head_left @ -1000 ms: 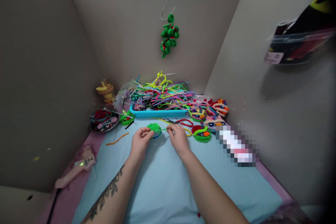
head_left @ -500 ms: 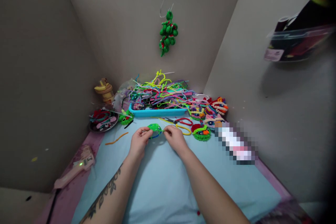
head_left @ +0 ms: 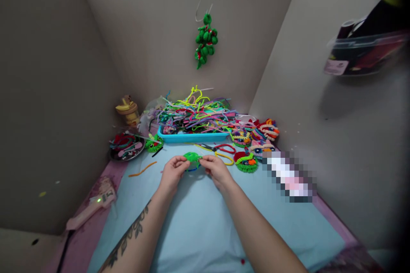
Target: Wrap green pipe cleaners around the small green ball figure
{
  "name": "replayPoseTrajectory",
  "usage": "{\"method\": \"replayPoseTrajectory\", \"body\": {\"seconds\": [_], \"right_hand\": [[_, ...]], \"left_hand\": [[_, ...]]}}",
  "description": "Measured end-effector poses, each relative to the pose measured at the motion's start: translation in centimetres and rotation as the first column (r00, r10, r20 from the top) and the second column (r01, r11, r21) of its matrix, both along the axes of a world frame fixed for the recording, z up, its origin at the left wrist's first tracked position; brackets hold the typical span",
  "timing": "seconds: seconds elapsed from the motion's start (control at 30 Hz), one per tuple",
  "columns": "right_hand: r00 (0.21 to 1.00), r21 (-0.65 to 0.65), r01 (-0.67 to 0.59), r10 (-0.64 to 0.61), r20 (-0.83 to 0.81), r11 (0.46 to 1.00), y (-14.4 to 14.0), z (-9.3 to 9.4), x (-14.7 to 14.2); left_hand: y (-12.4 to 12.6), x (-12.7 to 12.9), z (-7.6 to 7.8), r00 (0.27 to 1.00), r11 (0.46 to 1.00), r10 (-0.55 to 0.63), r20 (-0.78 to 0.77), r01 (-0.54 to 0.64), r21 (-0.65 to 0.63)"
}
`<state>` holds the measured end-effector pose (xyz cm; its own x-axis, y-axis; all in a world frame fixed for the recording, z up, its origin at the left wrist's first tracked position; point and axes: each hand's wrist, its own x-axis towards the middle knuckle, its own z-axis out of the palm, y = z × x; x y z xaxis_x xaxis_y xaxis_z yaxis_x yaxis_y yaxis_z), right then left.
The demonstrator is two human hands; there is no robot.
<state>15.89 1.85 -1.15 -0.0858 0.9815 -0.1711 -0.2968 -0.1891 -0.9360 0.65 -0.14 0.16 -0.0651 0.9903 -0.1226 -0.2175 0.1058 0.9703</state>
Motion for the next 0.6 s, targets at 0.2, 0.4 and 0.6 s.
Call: {"method": "replayPoseTrajectory", "body": {"seconds": [0.2, 0.4, 0.6], "right_hand": [[0.996, 0.135, -0.088, 0.086, 0.026, 0.987, -0.2, -0.1, -0.2], [0.960, 0.270, -0.274, 0.277, 0.028, 0.923, -0.9, 1.0, -0.2], [0.991, 0.206, -0.134, 0.137, 0.000, 0.969, -0.9, 0.0, -1.5]], "left_hand": [[0.0, 0.0, -0.2, 1.000, 1.000, 0.009, -0.004, -0.009, 0.029], [0.1, 0.0, -0.1, 0.999, 0.999, 0.022, 0.040, -0.023, 0.028], [-0.2, 0.7, -0.5, 0.999, 0.999, 0.003, 0.040, -0.005, 0.052]]}}
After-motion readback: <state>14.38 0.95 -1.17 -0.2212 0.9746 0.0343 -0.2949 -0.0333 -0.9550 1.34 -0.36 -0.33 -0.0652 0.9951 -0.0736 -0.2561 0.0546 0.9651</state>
